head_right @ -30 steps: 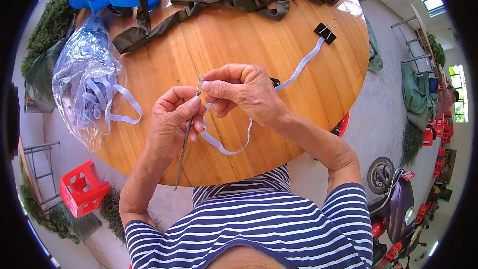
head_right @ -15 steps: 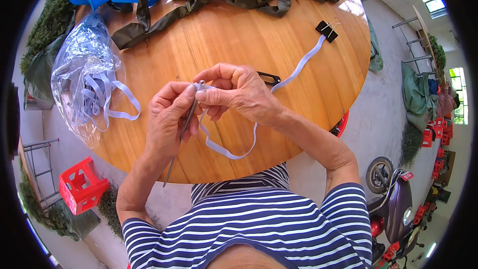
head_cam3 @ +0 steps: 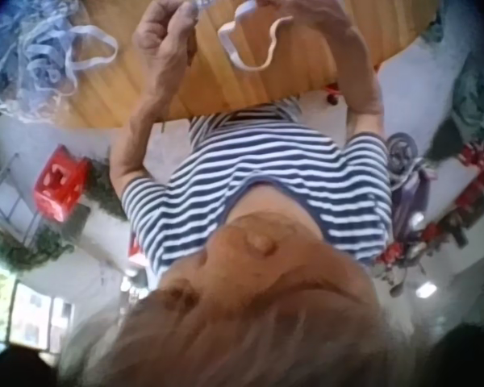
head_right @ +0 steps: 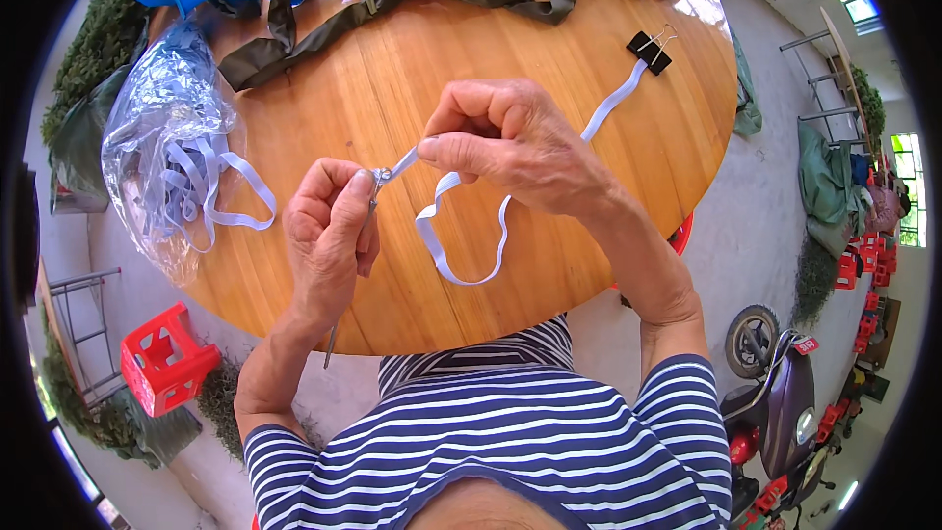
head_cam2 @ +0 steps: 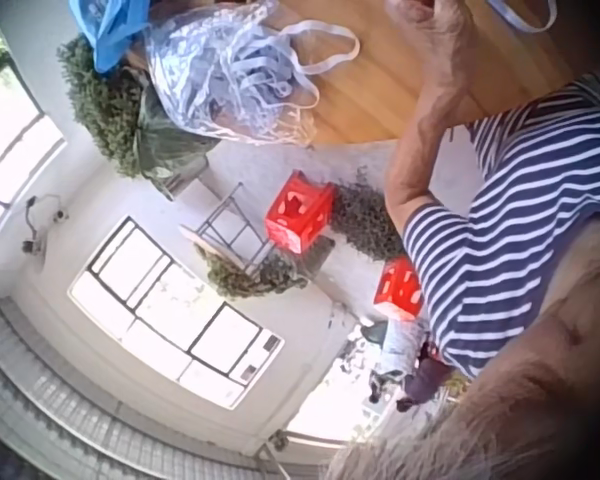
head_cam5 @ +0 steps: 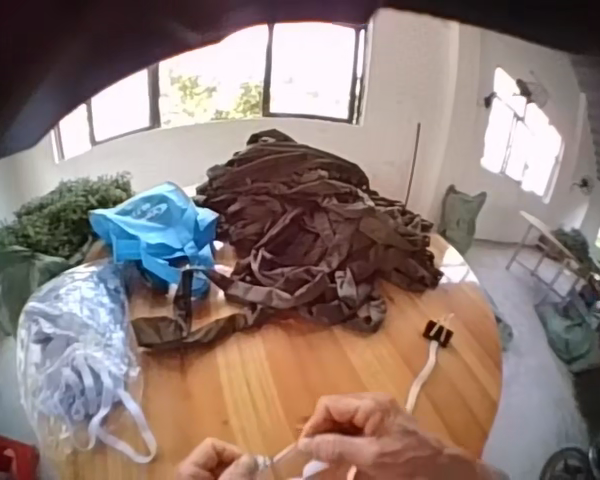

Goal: The person assembles green fabric items by inserting a white elastic band into a fabric casing using a metal rod. They pull the elastic through the casing, gather the fabric, and secure the ends with a binder clip. The process is repeated for multiple fabric items on a wooden table.

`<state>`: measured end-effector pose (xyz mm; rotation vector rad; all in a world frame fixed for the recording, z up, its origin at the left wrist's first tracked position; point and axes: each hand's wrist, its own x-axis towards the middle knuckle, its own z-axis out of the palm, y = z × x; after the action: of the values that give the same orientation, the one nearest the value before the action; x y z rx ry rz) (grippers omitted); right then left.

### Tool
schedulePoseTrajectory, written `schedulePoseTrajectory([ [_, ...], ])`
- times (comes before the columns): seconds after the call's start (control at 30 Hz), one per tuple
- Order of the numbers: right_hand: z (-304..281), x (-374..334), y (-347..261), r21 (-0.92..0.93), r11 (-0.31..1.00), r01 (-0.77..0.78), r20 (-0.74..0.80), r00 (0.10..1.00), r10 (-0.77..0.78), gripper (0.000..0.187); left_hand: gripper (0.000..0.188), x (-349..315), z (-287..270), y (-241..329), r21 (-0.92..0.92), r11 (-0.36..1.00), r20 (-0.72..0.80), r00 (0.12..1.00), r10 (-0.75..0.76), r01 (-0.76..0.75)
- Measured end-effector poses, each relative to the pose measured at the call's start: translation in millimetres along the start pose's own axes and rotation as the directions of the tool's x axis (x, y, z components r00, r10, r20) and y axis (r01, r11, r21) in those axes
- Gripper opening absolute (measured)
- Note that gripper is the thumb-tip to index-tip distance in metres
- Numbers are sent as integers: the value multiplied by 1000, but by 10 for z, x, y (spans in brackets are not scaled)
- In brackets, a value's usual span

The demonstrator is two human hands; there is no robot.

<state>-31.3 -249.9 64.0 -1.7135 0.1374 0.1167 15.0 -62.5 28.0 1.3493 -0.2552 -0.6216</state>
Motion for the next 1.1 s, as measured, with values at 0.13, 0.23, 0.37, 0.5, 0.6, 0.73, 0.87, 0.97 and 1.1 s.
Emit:
schedulePoseTrajectory([
  [0.13, -16, -25, -11, 21, 1000, 20, 1, 1000, -20, 18, 18, -16, 41, -1, 4, 1000, 12, 1000, 0, 0],
  [0.23, 108, -1, 128, -118, 993, 29, 31, 999, -26, 15, 18, 5, 34, -22, -9, 1000, 25, 999, -27, 27],
  [0.37, 183, 10, 232, 28, 999, -15, 63, 998, 14, 20, 18, 39, 51, -89, -7, 998, 29, 997, -69, 70],
  [0.5, 221, 26, 301, -57, 995, 81, -26, 996, -82, 14, 19, 89, 27, -67, 32, 991, 75, 988, -131, 129],
  [0.6, 224, 32, 345, -88, 994, 70, -56, 996, -75, 12, 19, 101, 32, -37, 60, 989, 83, 986, -141, 136],
  [0.73, 265, 63, 405, -67, 996, 58, -49, 997, -62, 13, 19, 130, -31, -30, 14, 986, 93, 981, -169, 169],
  [0.87, 269, 74, 427, 22, 997, 72, 9, 997, -72, 14, 19, 166, -84, -30, -64, 974, 96, 973, -210, 216],
  [0.97, 280, 74, 442, 3, 997, 83, 23, 996, -83, 14, 19, 187, -132, -52, -120, 953, 127, 956, -265, 280],
  [1.1, 239, 66, 362, -30, 999, -16, 27, 999, 17, 15, 16, 165, -93, -70, -110, 966, 80, 970, -228, 236],
])
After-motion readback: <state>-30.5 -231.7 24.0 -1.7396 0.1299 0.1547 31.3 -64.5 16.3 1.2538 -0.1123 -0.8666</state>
